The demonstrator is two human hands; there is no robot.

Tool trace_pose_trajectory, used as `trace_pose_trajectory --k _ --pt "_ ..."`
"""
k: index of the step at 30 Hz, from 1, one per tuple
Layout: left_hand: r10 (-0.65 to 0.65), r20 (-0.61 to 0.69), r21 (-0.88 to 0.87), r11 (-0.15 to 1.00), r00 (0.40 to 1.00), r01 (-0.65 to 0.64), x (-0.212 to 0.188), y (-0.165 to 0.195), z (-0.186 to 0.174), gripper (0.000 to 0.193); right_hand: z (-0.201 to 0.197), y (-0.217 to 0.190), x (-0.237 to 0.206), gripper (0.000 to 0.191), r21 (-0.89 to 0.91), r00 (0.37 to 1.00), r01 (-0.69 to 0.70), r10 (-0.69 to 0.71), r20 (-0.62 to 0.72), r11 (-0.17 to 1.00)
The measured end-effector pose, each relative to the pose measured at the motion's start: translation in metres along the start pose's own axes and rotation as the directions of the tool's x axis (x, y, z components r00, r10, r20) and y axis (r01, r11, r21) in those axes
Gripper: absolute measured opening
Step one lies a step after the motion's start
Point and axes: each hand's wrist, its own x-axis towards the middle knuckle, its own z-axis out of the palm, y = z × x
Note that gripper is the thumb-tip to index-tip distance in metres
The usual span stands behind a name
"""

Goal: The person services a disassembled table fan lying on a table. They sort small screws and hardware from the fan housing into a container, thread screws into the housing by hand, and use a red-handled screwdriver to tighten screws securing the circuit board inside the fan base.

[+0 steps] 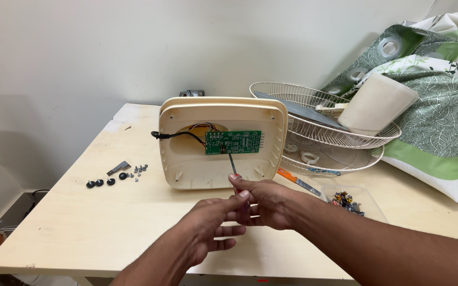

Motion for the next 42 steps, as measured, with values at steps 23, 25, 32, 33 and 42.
trace_pose_trajectory --k 23,25,32,33,42 --pt "0.026 -0.194 -0.310 0.947 0.981 -0.087 0.083 0.009 -0.024 0.028 -0.017 -0.012 -0.007 0.022 0.013 0.997 0.039 -0.038 -0.063 0.999" --pt "0.033 -0.203 -0.398 0.910 0.979 -0.113 0.107 0.019 -0.023 0.024 -0.024 -0.013 -0.005 0.023 0.012 0.997 0.026 -0.025 -0.068 1.000" --pt "-0.016 -0.296 -0.403 0.909 0.955 -0.109 0.178 0.064 -0.003 0.023 -0.047 -0.009 0.007 0.028 -0.009 0.999 0.037 -0.037 -0.024 0.999" --pt "-0.023 -0.314 -0.428 0.896 0.949 -0.120 0.185 0.069 0.001 0.021 -0.050 -0.009 0.009 0.029 -0.019 0.999 0.036 -0.037 -0.022 0.999" --pt "-0.012 -0.429 -0.383 0.908 0.903 -0.170 0.201 0.075 0.012 0.016 -0.060 -0.007 0.014 0.034 -0.093 0.999 0.027 -0.031 -0.040 0.995"
